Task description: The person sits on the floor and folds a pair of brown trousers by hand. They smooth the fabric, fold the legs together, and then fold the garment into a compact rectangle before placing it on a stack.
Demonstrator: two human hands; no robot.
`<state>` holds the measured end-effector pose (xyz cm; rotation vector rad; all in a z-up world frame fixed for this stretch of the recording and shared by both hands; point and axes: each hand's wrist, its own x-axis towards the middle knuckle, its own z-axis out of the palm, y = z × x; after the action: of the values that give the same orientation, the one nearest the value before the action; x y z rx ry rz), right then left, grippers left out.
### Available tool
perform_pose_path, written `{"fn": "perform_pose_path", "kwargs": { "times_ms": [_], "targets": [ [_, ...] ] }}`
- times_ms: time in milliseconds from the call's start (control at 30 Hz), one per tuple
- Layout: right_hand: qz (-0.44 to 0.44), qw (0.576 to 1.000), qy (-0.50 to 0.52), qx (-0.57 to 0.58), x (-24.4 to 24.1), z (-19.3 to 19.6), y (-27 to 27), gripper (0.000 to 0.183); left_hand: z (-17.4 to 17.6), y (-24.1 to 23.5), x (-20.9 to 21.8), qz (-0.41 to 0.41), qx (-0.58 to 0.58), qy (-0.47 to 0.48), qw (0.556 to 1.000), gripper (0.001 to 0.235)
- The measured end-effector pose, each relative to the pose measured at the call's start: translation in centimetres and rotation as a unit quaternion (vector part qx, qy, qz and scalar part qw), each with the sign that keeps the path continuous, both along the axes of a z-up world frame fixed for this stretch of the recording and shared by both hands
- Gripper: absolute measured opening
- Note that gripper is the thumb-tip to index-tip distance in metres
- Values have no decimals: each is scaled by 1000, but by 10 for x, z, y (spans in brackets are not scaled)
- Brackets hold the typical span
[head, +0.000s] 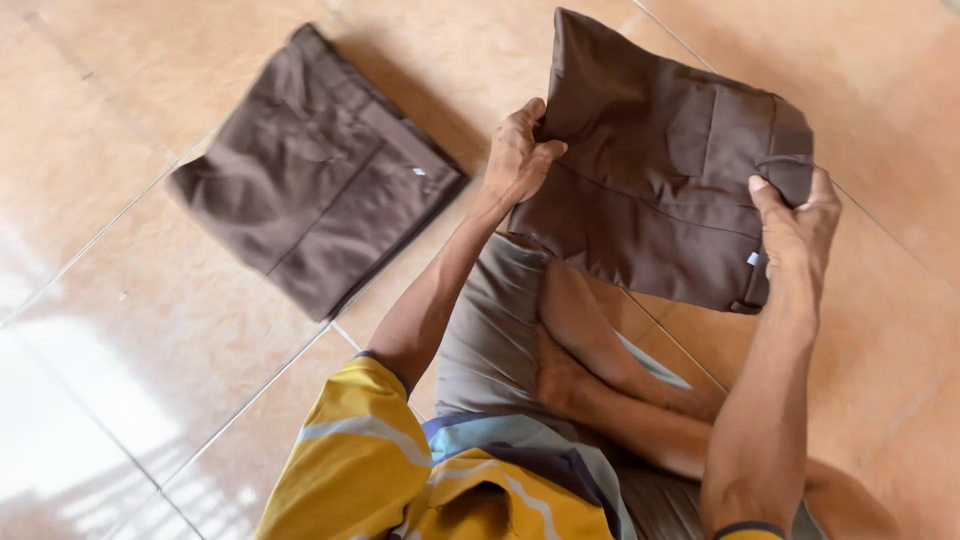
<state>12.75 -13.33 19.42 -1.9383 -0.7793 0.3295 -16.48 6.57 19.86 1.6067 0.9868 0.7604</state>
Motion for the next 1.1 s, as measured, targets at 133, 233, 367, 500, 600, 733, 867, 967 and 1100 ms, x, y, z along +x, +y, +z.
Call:
{"fn": "perform_pose_path", "kwargs": {
  "times_ms": [133, 233, 367, 500, 600, 733, 867, 967, 1100],
  "targets": [
    [86, 996, -14, -3, -63, 39, 75, 24, 41, 16, -95, 88, 9, -50, 995, 16],
    [184, 978, -82, 50, -115, 47, 134, 34, 45, 29, -169, 109, 97, -148, 978, 25],
    [299, 944, -116, 79, -198, 70, 198, 31, 68, 23, -262, 232, 75, -116, 963, 34],
    [387, 905, -115, 137, -264, 74, 253, 29, 102, -9, -323, 322, 82, -119, 936, 33],
    [426, 884, -92, 170, -303, 72, 279, 28, 80, -23, -353, 436, 78, -23, 896, 52],
    [428, 881, -140, 147, -320, -5, 309, 40, -68, -15, -383, 486, 86, -48, 868, 44],
    [415, 900, -74, -110, -327, -103, 291, 58, -229, -27, -395, 505, -70, 144, 849, 38],
    [404, 900, -94, -134, -319, -168, 295, 63, -258, -19, -397, 527, -105, 153, 830, 43],
    [381, 916, -126, -14, -314, -179, 297, 59, -229, -34, -388, 572, -71, 108, 810, 47]
  ]
}}
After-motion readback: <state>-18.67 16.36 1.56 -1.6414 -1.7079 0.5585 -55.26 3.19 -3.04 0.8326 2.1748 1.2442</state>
